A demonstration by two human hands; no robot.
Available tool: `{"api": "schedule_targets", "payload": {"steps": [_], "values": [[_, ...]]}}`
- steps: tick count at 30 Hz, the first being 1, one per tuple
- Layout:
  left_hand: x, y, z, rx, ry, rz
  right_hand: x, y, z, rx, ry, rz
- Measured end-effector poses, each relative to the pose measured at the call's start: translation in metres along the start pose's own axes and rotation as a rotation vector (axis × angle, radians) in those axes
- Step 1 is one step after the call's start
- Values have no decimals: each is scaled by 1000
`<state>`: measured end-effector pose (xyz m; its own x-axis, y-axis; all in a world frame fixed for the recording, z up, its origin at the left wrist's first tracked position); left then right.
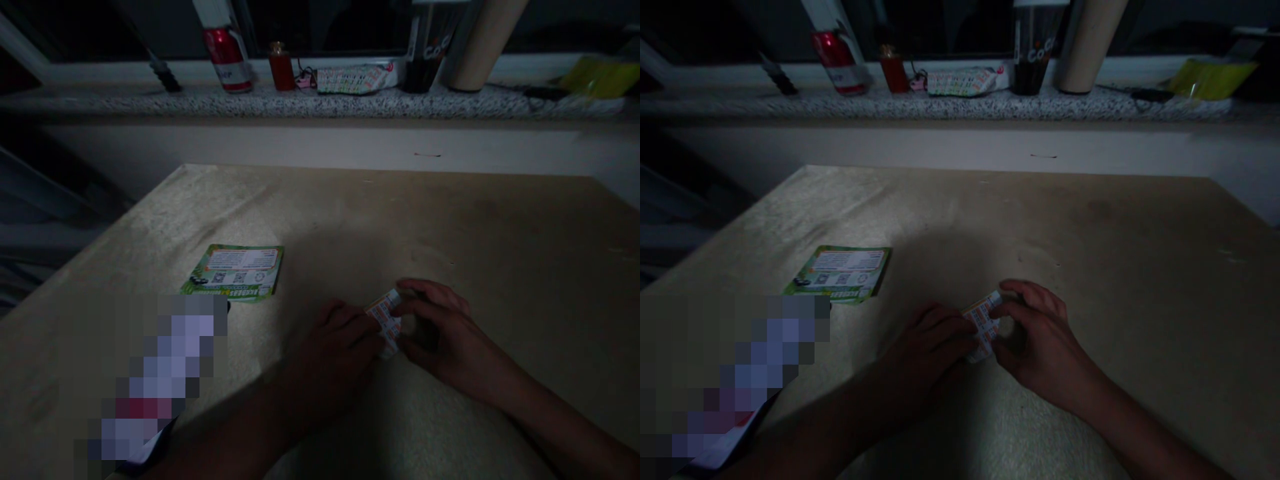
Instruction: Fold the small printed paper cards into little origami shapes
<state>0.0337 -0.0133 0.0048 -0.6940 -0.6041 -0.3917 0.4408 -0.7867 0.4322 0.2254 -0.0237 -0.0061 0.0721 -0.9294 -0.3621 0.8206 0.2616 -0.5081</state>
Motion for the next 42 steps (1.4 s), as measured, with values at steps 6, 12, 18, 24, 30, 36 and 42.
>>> {"api": "schedule_targets", "payload": {"steps": [6,12,18,24,30,36,42], "values": [[-3,-6,-4,-56,4,64,-1,-1,0,-8,-7,-12],[-4,-15,-3,3,102,216,-1,-3,1,-10,-3,-5],[-8,-19,-7,-66,110,355,-1,0,0,1,-7,-4],[-15,-17,-7,-94,57,420,-1,0,-1,7,-25,-17],[-18,-15,-10,-104,101,452,-2,-1,1,14,-30,-22],[-18,-15,-12,-120,126,465,-2,1,1,15,-23,3],[-17,-16,-13,-117,134,483,-1,2,0,10,-22,7]]}}
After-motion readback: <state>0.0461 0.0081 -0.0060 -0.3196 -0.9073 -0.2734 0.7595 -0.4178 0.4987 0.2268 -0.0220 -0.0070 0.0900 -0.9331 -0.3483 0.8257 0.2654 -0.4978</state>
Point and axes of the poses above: each hand's wrist, its own x-axis away from the middle knuckle, its own z-axis out of the back of the hand, y = z × x, the point moved 4 cm from there along -x, towards the middle knuckle, and after that the axes turned 13 degrees about y, right-handed, at the moved point
